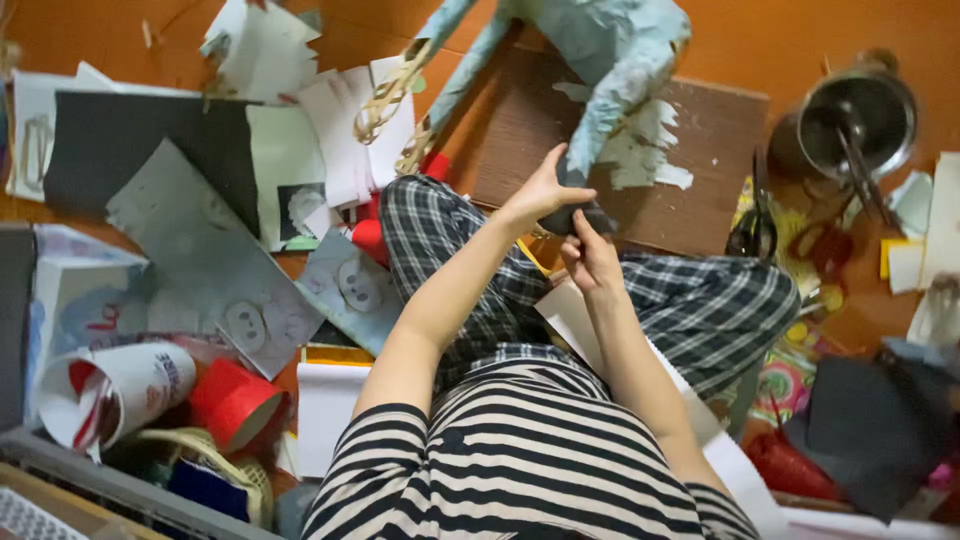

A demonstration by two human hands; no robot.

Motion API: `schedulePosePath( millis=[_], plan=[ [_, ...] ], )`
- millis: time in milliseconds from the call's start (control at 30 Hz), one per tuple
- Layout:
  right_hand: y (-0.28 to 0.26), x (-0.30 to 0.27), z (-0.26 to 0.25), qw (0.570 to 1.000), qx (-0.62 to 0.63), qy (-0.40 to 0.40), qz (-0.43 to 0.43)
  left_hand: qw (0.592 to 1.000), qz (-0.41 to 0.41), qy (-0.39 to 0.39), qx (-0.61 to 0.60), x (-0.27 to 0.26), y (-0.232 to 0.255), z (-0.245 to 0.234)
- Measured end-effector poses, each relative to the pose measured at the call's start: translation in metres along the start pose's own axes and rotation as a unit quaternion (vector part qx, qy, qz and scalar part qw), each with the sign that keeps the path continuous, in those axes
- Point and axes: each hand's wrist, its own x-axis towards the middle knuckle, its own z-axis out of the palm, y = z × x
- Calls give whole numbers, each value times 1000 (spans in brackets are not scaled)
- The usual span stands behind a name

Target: Applying decorative paper and tape to a paper mache giraffe sculpture

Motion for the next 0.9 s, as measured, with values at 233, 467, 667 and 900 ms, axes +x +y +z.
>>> schedulePosePath(
  millis=[233, 467, 667, 900],
  plan=[
    [-23, 10, 3, 999, -38, 16, 7, 999, -35, -16, -12, -29, 34, 7],
    [-39, 1, 17, 962, -233, -25, -140, 981, -80, -91, -155, -18, 23, -5],
    [-32, 19, 32, 830, -443, 49, -335, 990, -47, -102, -85, -19, 23, -3],
    [-50, 2, 40, 813, -470, -51, -341, 978, -99, -75, -168, -20, 18, 7]
  ],
)
